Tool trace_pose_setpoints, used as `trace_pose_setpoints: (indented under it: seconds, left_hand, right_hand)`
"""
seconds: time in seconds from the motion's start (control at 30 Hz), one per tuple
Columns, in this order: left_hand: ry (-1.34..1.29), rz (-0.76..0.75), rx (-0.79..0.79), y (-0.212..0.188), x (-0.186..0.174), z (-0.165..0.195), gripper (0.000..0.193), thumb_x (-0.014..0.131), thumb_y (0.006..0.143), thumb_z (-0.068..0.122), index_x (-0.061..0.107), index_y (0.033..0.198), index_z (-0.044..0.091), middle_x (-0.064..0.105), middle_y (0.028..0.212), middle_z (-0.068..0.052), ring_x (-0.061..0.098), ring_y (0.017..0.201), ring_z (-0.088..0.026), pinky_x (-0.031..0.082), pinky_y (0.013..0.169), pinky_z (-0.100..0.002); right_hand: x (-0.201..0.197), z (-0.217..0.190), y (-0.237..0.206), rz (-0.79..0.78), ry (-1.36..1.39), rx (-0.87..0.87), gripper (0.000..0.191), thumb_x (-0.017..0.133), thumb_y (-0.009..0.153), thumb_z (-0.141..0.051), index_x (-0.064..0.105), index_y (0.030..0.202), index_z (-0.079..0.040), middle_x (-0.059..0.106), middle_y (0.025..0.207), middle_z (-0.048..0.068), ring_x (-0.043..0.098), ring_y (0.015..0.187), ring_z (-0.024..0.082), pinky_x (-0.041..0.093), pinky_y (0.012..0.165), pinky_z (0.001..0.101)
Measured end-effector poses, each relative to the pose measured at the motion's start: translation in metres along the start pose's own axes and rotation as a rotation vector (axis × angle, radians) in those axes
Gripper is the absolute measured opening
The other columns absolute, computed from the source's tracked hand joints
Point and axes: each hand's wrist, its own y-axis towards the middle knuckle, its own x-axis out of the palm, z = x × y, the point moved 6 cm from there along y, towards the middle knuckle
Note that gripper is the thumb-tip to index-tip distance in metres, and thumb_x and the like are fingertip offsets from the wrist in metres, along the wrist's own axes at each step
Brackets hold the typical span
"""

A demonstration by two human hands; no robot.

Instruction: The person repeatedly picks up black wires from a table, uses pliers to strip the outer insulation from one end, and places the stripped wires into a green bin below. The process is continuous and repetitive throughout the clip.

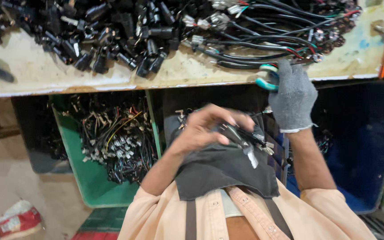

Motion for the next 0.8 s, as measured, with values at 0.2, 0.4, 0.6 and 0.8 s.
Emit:
trace_pose_setpoints:
  seconds: [0.2,0.4,0.6,0.8]
  left_hand:
    - [-0.122,0.314,-0.331,-0.028,-0.024,-0.058,0.035,0.075,0.099,0.008,0.063,0.131,0.001,0.068,0.098,-0.012,0.067,0.079,-0.015,0.057,0.074,-0.030]
    - [0.300,0.297,-0.314,-0.028,-0.046,-0.044,0.034,0.073,0.098,0.007,0.064,0.130,0.000,0.070,0.099,-0.010,0.072,0.080,-0.014,0.058,0.076,-0.029]
    - [0.768,0.222,-0.282,-0.021,-0.038,-0.036,0.040,0.074,0.095,0.009,0.064,0.131,-0.001,0.074,0.108,-0.012,0.072,0.088,-0.020,0.057,0.084,-0.031]
    - [0.882,0.249,-0.268,-0.023,-0.035,-0.039,0.040,0.078,0.095,0.019,0.063,0.128,0.001,0.074,0.109,-0.012,0.071,0.101,-0.022,0.056,0.091,-0.030]
  right_hand:
    - [0.004,0.019,0.022,-0.100,0.307,-0.033,0.016,0.078,0.099,-0.007,0.067,0.111,-0.003,0.070,0.099,0.016,0.070,0.087,0.032,0.057,0.077,0.0399]
    - [-0.005,0.008,0.009,-0.373,1.054,0.844,0.013,0.069,0.092,-0.005,0.073,0.104,-0.006,0.065,0.077,0.005,0.057,0.061,0.013,0.047,0.055,0.0310]
    - [-0.028,-0.082,0.004,-0.227,0.708,-0.270,0.037,0.085,0.073,-0.009,0.073,0.106,0.004,0.074,0.089,0.015,0.070,0.081,0.025,0.054,0.069,0.0341]
    - [0.012,-0.063,-0.014,-0.379,1.031,0.359,0.018,0.067,0.091,0.001,0.074,0.107,0.001,0.072,0.087,0.008,0.065,0.077,0.010,0.054,0.069,0.0279]
